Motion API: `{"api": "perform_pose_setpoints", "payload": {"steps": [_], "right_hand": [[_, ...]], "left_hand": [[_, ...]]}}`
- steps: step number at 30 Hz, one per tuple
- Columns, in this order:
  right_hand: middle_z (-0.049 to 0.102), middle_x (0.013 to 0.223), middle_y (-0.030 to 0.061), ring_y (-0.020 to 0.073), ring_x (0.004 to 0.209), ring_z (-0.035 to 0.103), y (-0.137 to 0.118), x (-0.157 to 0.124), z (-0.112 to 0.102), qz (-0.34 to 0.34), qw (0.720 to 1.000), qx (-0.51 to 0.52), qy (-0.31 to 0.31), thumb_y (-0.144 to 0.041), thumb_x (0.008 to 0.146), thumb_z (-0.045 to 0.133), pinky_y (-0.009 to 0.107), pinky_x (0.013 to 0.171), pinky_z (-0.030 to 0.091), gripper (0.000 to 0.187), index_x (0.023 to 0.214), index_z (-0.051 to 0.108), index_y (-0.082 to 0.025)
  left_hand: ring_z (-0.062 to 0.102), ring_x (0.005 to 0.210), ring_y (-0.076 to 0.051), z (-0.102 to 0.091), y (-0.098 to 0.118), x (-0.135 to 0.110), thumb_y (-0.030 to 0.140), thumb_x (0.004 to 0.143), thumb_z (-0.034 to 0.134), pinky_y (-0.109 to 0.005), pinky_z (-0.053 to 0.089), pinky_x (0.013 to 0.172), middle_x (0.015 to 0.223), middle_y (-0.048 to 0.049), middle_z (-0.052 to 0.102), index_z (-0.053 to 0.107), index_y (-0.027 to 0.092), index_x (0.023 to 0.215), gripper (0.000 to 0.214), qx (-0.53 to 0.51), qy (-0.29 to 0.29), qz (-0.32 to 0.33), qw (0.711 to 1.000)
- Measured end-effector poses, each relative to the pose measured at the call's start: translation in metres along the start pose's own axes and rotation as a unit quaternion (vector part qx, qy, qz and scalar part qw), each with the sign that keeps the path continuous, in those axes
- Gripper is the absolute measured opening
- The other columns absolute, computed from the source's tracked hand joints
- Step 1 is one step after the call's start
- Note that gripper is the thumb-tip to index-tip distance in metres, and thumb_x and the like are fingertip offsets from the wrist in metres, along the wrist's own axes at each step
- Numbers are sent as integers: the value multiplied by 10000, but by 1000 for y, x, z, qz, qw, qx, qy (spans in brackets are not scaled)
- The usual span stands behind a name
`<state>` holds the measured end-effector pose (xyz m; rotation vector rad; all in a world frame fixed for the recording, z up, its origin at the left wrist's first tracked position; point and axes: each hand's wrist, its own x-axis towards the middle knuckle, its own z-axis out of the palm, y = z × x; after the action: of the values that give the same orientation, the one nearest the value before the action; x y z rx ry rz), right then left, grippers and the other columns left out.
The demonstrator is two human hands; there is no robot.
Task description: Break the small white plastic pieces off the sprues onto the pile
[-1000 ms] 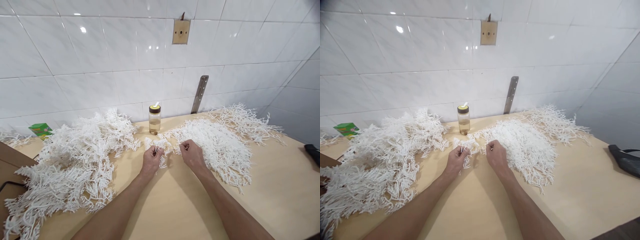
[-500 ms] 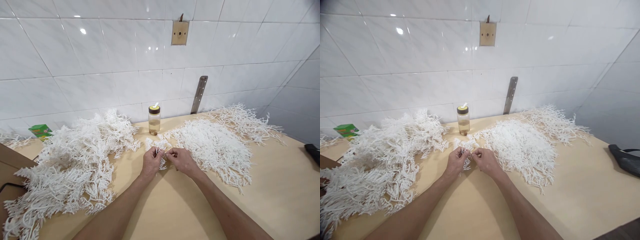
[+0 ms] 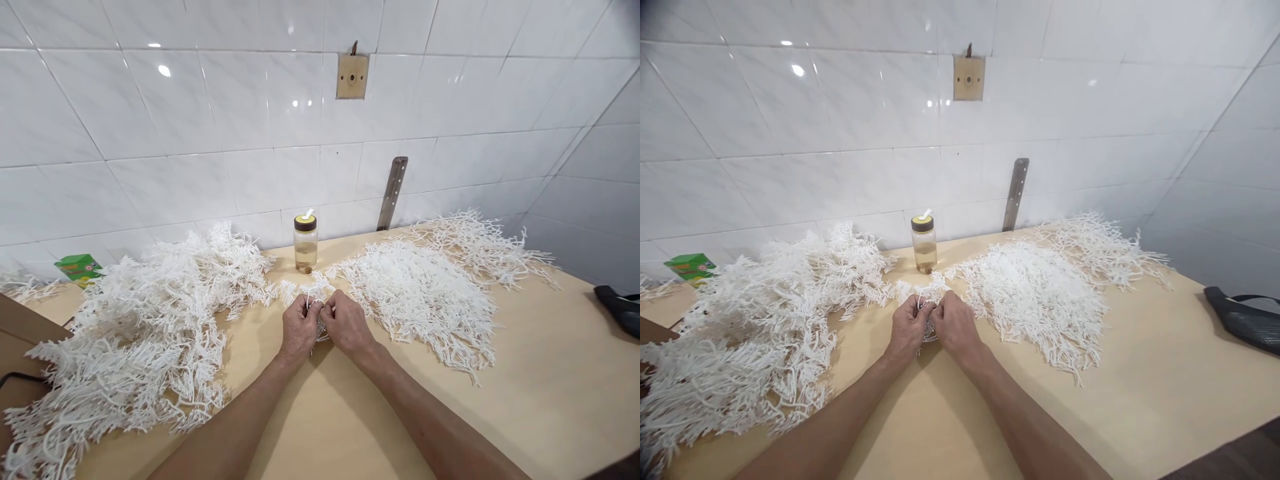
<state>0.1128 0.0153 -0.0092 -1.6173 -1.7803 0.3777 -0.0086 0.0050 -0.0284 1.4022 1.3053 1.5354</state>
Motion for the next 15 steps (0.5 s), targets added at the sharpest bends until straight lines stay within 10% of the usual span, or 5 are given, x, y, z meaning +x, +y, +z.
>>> {"api": "perform_pose_setpoints", "payload": {"steps": [15], "right_hand": [[673, 711, 14, 141, 485, 588, 44, 18, -34, 100, 990, 91, 38, -234, 770, 520, 268, 539, 459, 185, 908, 637, -195]], "left_hand": [[541, 626, -123, 2, -6, 6, 391, 731, 712, -228, 406, 602, 702, -1, 639, 678, 163, 821, 248, -79, -29, -56, 995]]}}
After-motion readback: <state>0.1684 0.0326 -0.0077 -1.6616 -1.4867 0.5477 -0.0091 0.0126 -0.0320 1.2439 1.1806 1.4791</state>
